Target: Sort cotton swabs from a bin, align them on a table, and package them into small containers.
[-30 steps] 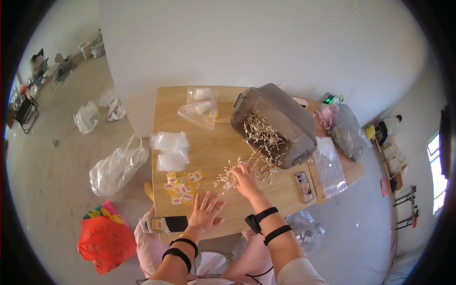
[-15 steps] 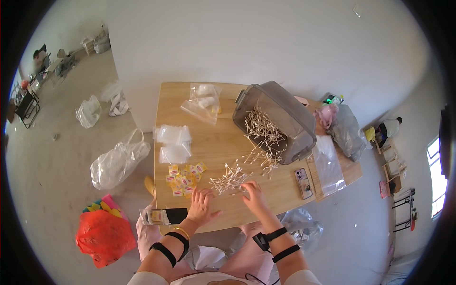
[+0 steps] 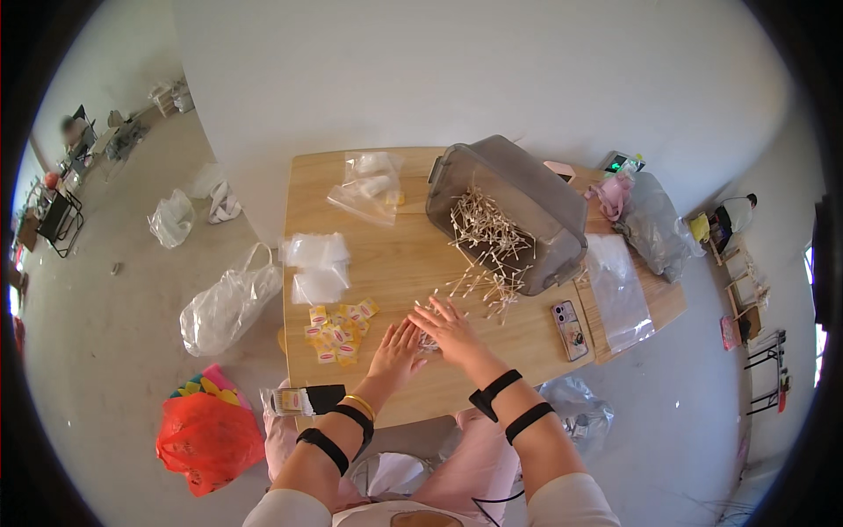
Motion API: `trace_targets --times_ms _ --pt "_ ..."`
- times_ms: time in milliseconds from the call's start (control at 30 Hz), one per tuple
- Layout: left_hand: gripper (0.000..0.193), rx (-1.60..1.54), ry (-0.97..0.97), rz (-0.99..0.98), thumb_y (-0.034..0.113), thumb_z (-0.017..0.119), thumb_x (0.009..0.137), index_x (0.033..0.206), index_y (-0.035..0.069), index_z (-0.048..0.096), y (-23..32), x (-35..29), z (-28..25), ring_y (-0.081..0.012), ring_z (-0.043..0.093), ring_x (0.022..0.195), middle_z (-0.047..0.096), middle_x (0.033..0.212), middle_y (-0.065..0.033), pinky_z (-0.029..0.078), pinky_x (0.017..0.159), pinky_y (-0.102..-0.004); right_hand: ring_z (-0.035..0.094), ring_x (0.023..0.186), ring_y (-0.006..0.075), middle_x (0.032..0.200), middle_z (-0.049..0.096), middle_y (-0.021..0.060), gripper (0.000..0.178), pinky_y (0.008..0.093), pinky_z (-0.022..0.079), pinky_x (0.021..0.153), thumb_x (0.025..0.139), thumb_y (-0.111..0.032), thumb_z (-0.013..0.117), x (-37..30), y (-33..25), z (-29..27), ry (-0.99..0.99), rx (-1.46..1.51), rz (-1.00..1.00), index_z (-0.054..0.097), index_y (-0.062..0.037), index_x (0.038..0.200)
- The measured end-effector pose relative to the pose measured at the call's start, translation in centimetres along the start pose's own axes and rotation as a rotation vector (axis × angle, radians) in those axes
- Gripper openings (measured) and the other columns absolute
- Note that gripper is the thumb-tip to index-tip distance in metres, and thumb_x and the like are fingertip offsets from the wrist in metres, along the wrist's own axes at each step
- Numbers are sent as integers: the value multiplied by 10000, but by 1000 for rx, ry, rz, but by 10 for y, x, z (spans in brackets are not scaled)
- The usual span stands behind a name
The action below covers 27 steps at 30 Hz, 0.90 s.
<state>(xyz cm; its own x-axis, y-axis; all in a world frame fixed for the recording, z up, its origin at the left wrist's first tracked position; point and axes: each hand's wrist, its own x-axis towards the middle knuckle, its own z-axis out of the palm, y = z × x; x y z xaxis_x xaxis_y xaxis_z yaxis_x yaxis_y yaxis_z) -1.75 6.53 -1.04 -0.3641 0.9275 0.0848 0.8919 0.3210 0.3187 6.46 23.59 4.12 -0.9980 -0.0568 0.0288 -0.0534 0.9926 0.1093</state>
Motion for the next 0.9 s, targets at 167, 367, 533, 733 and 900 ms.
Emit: trace_targets --times_ms 167,367,533,733,900 --pt "680 39 90 -21 341 624 913 1494 92 373 1 -10 -2 -230 307 1467 400 1542 -51 187 1212 -496 415 1356 305 1402 519 38 629 472 349 1131 712 -100 801 -25 22 3 14 289 181 604 -183 1304" --pt "559 -175 153 -25 199 691 844 1369 107 521 1 -11 -10 -268 403 1408 502 1465 -58 241 1191 -519 544 1124 276 1213 575 30 484 435 450 966 746 -141 785 -62 18 19 209 372 268 654 -160 1211" --pt "495 -220 208 -17 186 702 831 1302 98 579 -4 -16 -7 -276 420 1396 534 1434 -71 273 1180 -516 553 1097 273 1113 602 28 355 430 456 938 764 -117 755 -62 1 20 296 412 237 689 -139 1112" --pt "395 -260 236 17 158 716 811 1194 89 646 -12 -20 -6 -285 462 1366 595 1365 -79 326 1163 -496 578 1006 280 975 629 35 193 414 474 881 763 -91 735 -79 13 29 351 445 369 706 -110 953" --pt "376 -236 236 58 106 734 778 1147 98 663 -16 -24 -9 -292 490 1343 627 1319 -82 362 1142 -501 570 1005 265 971 619 21 143 432 460 839 778 -105 724 -92 34 32 421 436 434 692 -115 918"
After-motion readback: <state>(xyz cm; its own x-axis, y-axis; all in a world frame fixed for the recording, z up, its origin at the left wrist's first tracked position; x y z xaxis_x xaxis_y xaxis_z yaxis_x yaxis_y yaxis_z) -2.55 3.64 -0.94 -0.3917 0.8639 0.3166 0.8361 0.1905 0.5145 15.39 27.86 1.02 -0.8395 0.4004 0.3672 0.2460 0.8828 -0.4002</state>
